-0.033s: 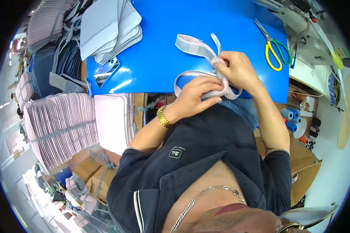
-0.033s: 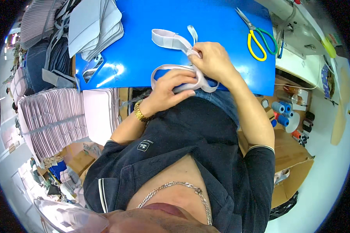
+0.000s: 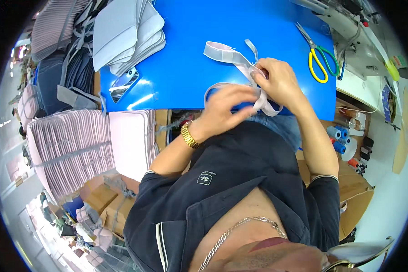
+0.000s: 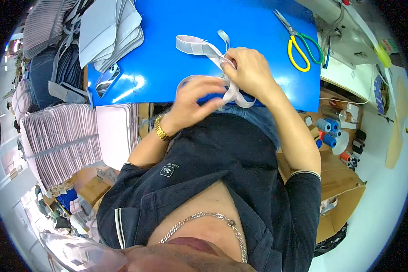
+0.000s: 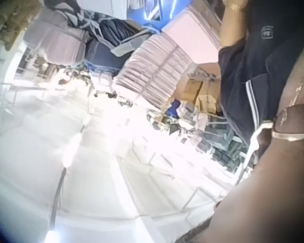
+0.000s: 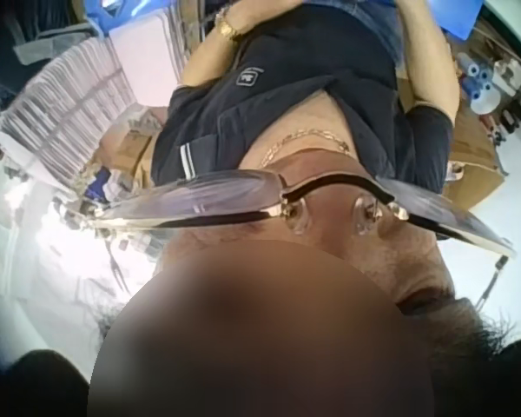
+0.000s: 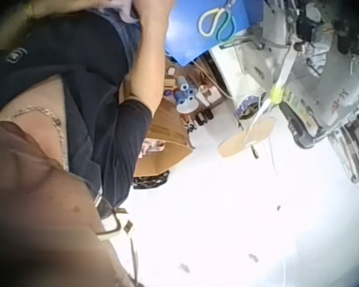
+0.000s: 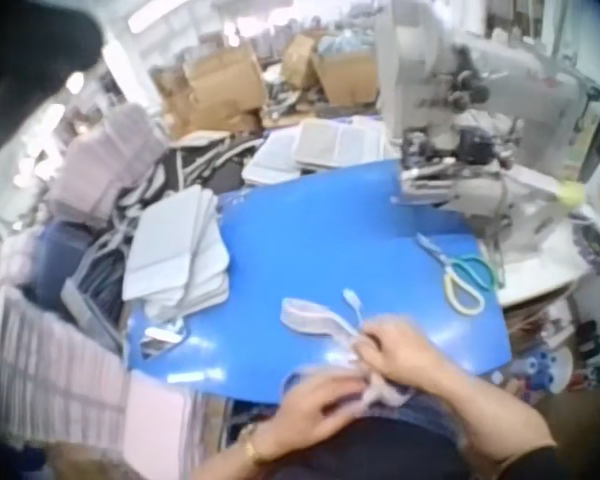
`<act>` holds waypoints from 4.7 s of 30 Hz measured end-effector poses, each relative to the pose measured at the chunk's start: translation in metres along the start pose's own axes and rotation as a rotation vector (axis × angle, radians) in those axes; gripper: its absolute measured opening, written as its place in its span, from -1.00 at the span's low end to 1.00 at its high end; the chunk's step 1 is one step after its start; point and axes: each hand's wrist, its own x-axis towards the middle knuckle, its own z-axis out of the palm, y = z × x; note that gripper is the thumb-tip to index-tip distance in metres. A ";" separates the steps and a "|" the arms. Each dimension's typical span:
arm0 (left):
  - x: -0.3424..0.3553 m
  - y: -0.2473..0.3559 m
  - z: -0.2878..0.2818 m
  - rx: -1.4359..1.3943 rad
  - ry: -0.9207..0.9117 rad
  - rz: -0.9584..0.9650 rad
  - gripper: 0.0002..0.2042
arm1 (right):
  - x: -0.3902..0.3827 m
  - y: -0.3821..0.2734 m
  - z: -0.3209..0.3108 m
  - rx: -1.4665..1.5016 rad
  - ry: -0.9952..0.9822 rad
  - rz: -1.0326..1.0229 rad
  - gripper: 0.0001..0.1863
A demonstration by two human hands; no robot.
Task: Sewing a white fabric lining or trim onto a grey fabric case using an industrial sewing machine.
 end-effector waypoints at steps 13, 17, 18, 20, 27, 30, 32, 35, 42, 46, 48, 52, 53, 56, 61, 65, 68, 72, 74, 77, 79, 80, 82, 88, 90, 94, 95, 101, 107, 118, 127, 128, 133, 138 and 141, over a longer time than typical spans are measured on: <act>0.097 0.018 -0.030 -0.520 -0.225 -0.127 -0.74 | 0.003 -0.068 -0.117 0.350 0.489 -0.272 -0.80; 0.097 0.028 0.001 -0.411 -0.024 -0.084 -0.77 | 0.000 -0.079 -0.131 0.365 0.402 -0.276 -0.82; 0.097 0.026 0.006 -0.404 0.059 -0.072 -0.77 | -0.004 -0.081 -0.134 0.503 0.347 -0.226 -0.82; 0.097 0.020 0.015 -0.494 0.242 -0.068 -0.73 | -0.016 -0.081 -0.133 0.855 0.320 -0.210 -0.83; 0.170 -0.076 -0.056 -0.037 0.401 -0.026 -0.29 | -0.026 -0.037 -0.193 0.308 0.349 -0.171 -0.77; 0.224 -0.117 -0.111 0.356 0.428 0.086 -0.48 | -0.023 -0.018 -0.233 0.192 0.521 -0.093 -0.74; 0.244 -0.136 -0.130 0.272 0.520 0.077 -0.61 | -0.036 -0.011 -0.241 0.010 0.618 -0.119 -0.80; 0.249 -0.164 -0.126 0.625 0.620 0.332 -0.65 | -0.059 0.003 -0.214 -0.298 0.516 -0.178 -0.83; 0.134 -0.213 -0.069 0.634 0.074 -0.102 -0.40 | -0.083 0.058 -0.086 -0.145 0.220 0.014 -0.80; 0.088 -0.176 -0.061 0.521 0.224 -0.049 -0.59 | -0.074 0.060 -0.060 -0.145 0.323 0.013 -0.66; 0.069 -0.153 -0.059 0.385 0.282 -0.073 -0.69 | -0.058 0.054 -0.044 -0.276 0.266 -0.070 -0.51; 0.030 -0.110 -0.089 0.486 0.389 -0.102 -0.73 | -0.024 0.041 -0.018 -0.346 0.180 0.139 -0.71; 0.023 -0.103 -0.104 0.511 0.434 -0.136 -0.74 | -0.018 0.040 -0.018 -0.263 0.198 0.123 -0.78; 0.005 -0.096 -0.155 0.677 0.545 -0.150 -0.80 | -0.003 0.038 -0.014 0.094 0.109 0.200 -0.77; 0.003 -0.128 -0.202 0.921 0.530 -0.186 -0.83 | 0.006 0.032 0.006 0.375 0.098 0.204 -0.74; 0.016 -0.150 -0.214 1.088 0.392 -0.283 -0.86 | -0.004 0.031 0.005 0.500 0.064 0.255 -0.73; 0.037 -0.127 -0.198 1.024 0.446 -0.148 -0.90 | -0.013 0.030 -0.001 0.606 0.063 0.356 -0.71; 0.054 -0.056 -0.090 0.620 0.204 0.021 -0.90 | -0.011 0.021 0.007 0.726 0.092 0.363 -0.67; 0.046 -0.019 -0.030 0.395 0.077 0.014 -0.88 | -0.012 0.012 0.007 0.771 0.091 0.373 -0.70; 0.042 0.001 0.022 0.192 0.032 0.002 -0.84 | -0.013 0.000 -0.025 0.501 0.265 0.276 -0.71; 0.039 0.003 0.031 0.171 0.033 -0.041 -0.84 | -0.004 -0.007 -0.060 0.431 0.475 0.129 -0.70; 0.038 0.003 0.031 0.151 -0.007 -0.048 -0.84 | 0.003 -0.014 -0.070 0.324 0.604 -0.037 -0.66; 0.038 0.001 0.025 0.116 -0.014 -0.067 -0.82 | 0.019 -0.030 -0.069 0.260 0.739 -0.204 -0.73; 0.033 0.001 0.003 0.210 0.098 0.014 -0.83 | 0.001 -0.007 -0.016 0.675 0.175 0.358 -0.65; 0.028 0.003 0.004 0.208 0.050 -0.029 -0.84 | -0.014 0.003 0.010 0.821 0.116 0.449 -0.63; 0.034 -0.001 0.005 0.085 -0.139 0.037 -0.85 | -0.033 0.015 0.031 0.629 0.177 0.236 -0.64; 0.040 -0.005 0.002 0.157 -0.119 0.038 -0.86 | -0.037 0.016 0.032 0.594 0.160 0.252 -0.65; 0.119 -0.050 -0.028 0.407 -0.445 0.374 -0.84 | -0.047 0.016 0.023 0.458 0.085 0.197 -0.69; 0.144 -0.039 -0.029 0.119 -0.750 0.288 -0.85 | -0.052 0.005 0.012 0.364 0.063 0.190 -0.56; 0.147 -0.029 -0.025 -0.058 -0.918 0.150 -0.85 | -0.050 -0.007 -0.007 0.501 -0.092 0.118 -0.56; 0.147 -0.029 -0.028 -0.121 -0.984 0.119 -0.86 | -0.059 -0.010 0.004 0.617 0.131 0.221 -0.69; 0.147 -0.028 -0.028 -0.124 -0.948 0.154 -0.86 | -0.058 -0.009 0.004 0.591 0.152 0.167 -0.70; 0.144 -0.025 -0.029 -0.028 -0.851 0.166 -0.87 | -0.060 -0.012 0.002 0.628 0.157 0.250 -0.72; 0.139 -0.024 -0.033 0.009 -0.789 0.190 -0.86 | -0.065 -0.014 0.002 0.653 0.141 0.276 -0.71; 0.137 -0.024 -0.033 0.015 -0.739 0.200 -0.84 | -0.063 -0.012 0.008 0.669 0.186 0.205 -0.70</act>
